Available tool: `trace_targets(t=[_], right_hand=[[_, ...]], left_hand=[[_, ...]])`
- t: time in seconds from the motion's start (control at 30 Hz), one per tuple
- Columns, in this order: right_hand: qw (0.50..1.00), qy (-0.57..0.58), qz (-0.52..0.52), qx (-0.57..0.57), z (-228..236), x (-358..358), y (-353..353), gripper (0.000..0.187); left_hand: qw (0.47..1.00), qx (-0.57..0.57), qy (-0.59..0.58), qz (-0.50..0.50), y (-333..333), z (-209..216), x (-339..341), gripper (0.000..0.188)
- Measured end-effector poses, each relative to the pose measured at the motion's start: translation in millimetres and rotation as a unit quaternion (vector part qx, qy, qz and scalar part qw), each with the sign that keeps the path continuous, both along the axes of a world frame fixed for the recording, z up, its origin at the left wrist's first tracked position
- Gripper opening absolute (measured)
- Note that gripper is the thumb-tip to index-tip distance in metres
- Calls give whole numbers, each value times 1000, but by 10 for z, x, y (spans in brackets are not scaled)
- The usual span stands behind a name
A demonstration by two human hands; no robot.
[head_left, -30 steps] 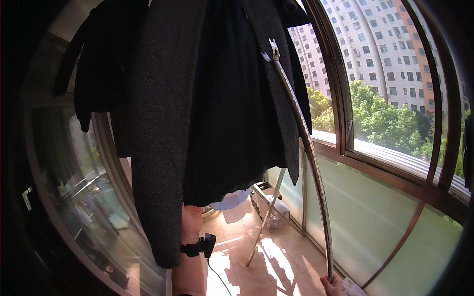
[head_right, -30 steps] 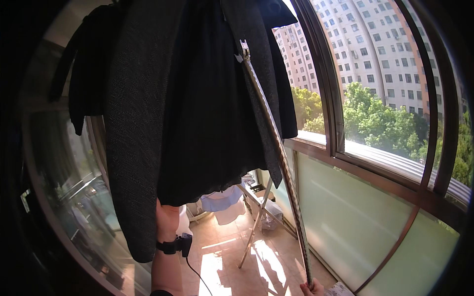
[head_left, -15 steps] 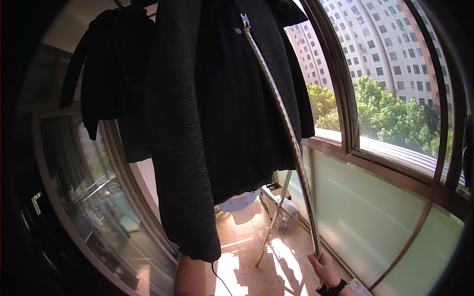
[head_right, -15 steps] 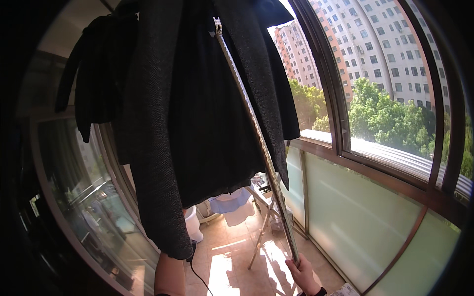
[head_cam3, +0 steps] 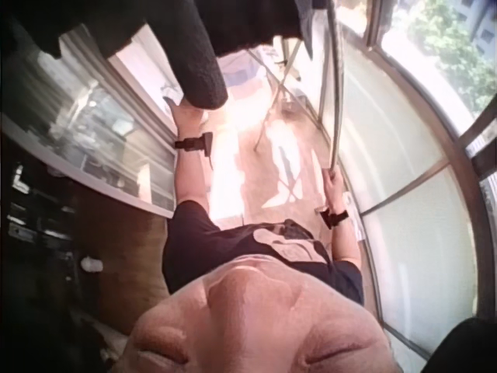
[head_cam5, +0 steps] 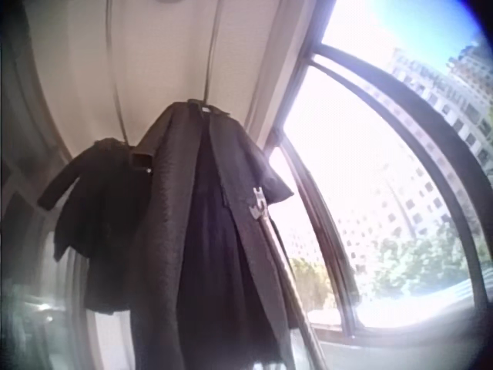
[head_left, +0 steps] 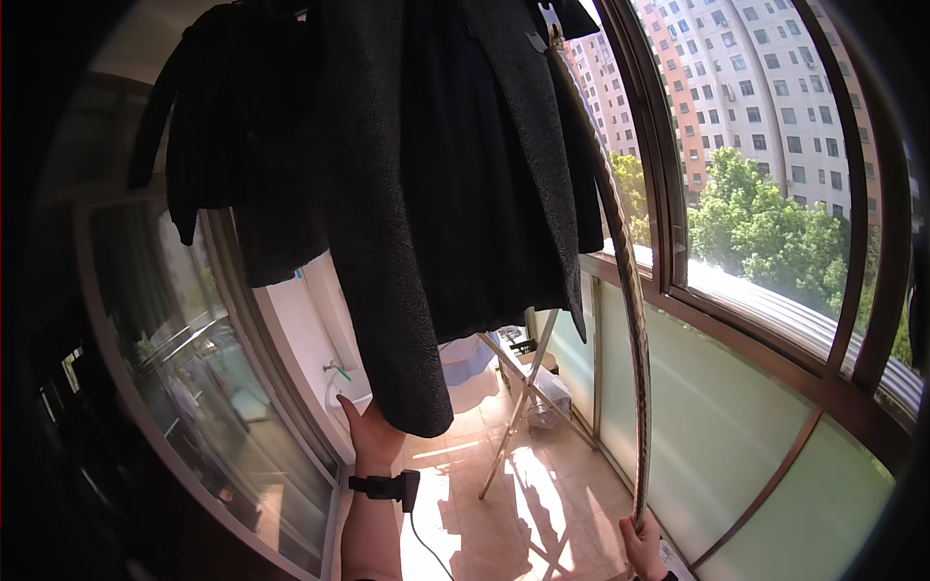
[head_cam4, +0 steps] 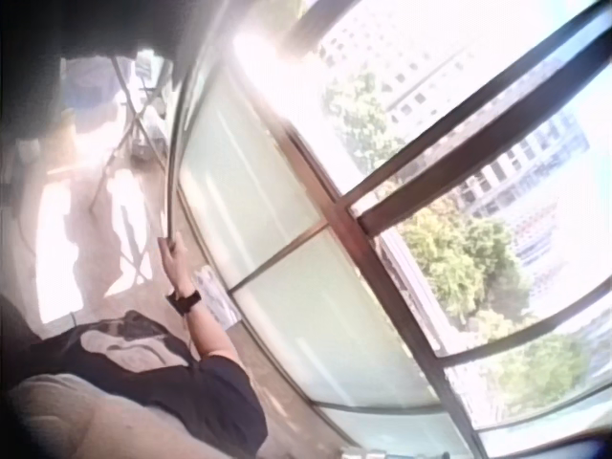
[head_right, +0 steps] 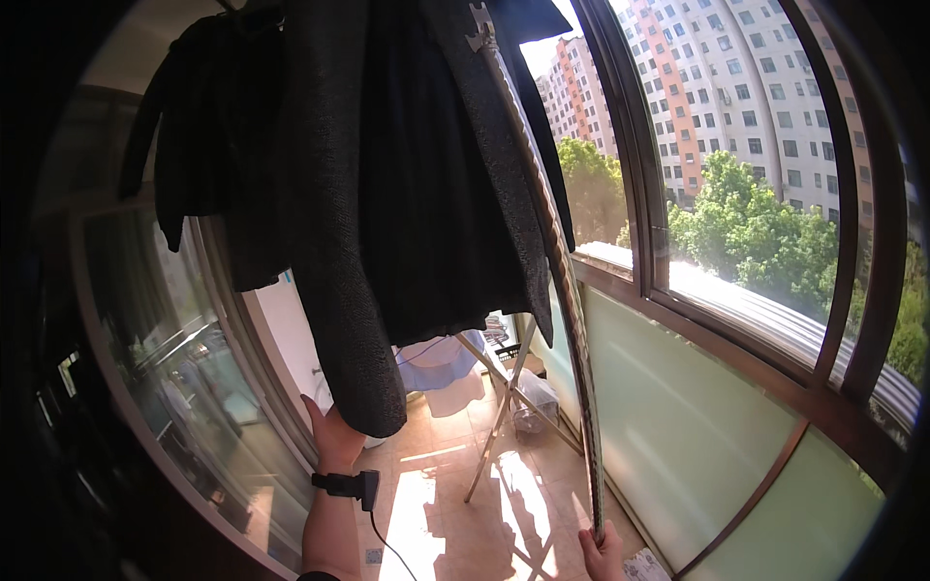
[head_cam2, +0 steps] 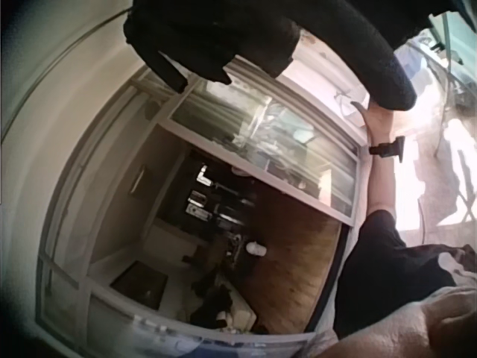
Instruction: The person places garments onto hangers one at a time and uses a long pole to lift and hang them on a high rack on a balcony.
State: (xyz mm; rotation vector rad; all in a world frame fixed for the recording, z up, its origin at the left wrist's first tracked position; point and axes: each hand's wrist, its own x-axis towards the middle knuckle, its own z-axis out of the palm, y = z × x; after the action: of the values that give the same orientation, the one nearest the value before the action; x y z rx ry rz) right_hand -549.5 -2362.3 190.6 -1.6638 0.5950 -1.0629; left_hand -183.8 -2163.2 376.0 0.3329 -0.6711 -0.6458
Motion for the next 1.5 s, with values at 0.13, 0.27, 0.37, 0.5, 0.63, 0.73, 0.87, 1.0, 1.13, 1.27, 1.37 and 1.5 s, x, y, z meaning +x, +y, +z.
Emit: trace_targets(t=[0.13, 0.27, 0.37, 0.5, 0.63, 0.73, 0.87, 1.0, 1.13, 1.27, 1.37, 1.5], right_hand=[[999, 17, -2, 39, -94, -607, 101, 17], [997, -11, -39, 72, 28, -1245, 282, 18], [989, 2, -145, 40, -319, -1801, 184, 17], [973, -35, -211, 87, -413, -2515, 247, 8], [947, -80, -311, 5, -403, -3036, 208, 15], [922, -84, -378, 27, -259, -3298, 323, 17], [882, -57, -467, -10, -407, -3608, 318, 19], [849, -45, -524, -45, -539, -3950, 281, 15], [820, -16, -571, -42, -813, -4143, 169, 12], [804, -1, -590, -71, -795, -4104, 14, 13], [809, -3, -584, -65, -626, -3960, -112, 16], [767, 1, -642, -1, -442, -3982, -263, 18]], left_hand=[[994, -49, -49, 79, -111, 100, -438, 48], [997, 7, 63, 52, -141, -450, -271, 24], [968, 193, 99, 127, -336, -829, -778, 22], [957, 279, 8, 77, -469, -984, -1728, 16], [961, 214, -151, -88, -692, -481, -2990, 15], [919, 135, -295, -226, -574, -105, -3636, 9], [823, -39, -457, -334, -552, 396, -4181, 8], [705, -243, -453, -488, -526, 363, -4579, 34], [628, -279, -422, -591, -476, 439, -4772, 34], [647, -285, -396, -586, -478, 347, -4848, 36], [617, -626, -345, -329, -597, 278, -4918, 36], [712, -302, -376, -511, -291, 414, -4661, 35]])
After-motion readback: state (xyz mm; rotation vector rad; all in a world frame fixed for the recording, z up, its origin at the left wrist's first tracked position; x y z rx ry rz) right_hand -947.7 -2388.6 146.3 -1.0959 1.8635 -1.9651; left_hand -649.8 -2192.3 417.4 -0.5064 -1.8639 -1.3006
